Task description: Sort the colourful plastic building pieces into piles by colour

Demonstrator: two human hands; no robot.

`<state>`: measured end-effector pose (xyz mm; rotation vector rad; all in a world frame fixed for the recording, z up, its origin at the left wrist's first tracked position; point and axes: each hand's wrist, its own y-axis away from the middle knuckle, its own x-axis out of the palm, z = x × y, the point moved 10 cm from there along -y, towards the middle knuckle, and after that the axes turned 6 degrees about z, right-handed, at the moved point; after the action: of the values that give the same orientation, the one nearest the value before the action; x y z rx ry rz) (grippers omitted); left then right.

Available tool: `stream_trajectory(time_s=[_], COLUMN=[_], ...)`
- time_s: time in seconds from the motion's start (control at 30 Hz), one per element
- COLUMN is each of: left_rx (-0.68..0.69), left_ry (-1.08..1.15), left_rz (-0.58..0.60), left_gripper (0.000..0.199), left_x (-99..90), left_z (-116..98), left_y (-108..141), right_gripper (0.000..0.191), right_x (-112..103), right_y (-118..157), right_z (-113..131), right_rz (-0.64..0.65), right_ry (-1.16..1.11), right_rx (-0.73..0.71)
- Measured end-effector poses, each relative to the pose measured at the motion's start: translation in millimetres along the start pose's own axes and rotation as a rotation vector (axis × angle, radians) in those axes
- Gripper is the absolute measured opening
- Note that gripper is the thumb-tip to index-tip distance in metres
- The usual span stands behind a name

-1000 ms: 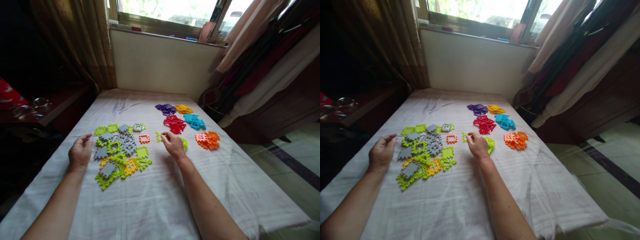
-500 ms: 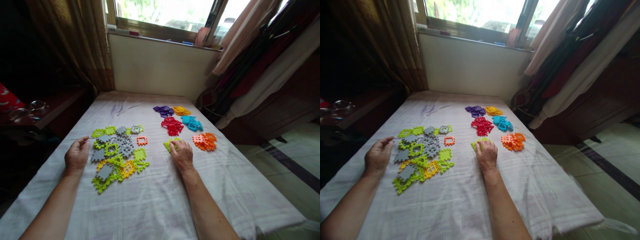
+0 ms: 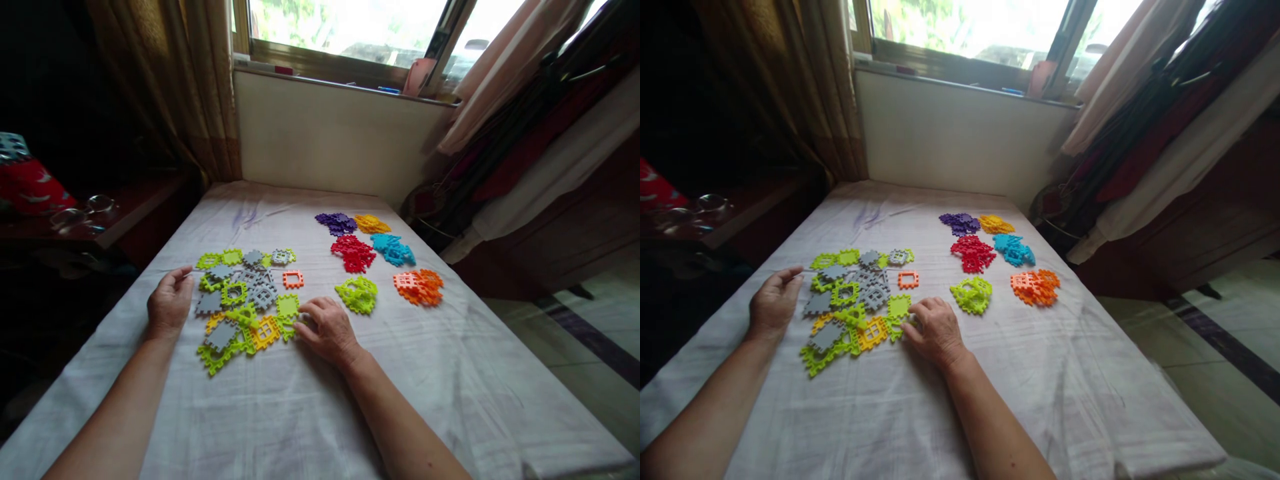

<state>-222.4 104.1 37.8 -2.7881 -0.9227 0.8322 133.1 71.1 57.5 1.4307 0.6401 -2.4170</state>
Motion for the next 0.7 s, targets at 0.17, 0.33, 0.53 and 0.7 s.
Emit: stream_trajectory(time_s=[0.17,0.33,0.53,0.7], left_rx=[0.019,0.024,0.043,0.044], left_ry=[0.025,0.008,0.008,0.013], left_rz=[0.009,0.012,0.006,-0.003], left_gripper=[0.044,0.042,0.043,0.043], left_x=[1.5,2.7,2.0,1.5], left_z=[1.3,5.5,4.7,4.3], left_y=[0.0,-1.6,-1.3,-0.6], right_gripper=[0.03,0.027,0.026,0.02], right_x=[9.3,11.6,-0.1,-53.5], right_y=[1.1,2.9,4.2,14.2], right_z=[13.9,15.0,4.2,-55.0], right_rz=[0.113,0.138,0.073,-0.243], right_ry=[0.079,0.092,-0.047,-0.035], right_rx=[-0.012,-0.032,-0.096,0.07])
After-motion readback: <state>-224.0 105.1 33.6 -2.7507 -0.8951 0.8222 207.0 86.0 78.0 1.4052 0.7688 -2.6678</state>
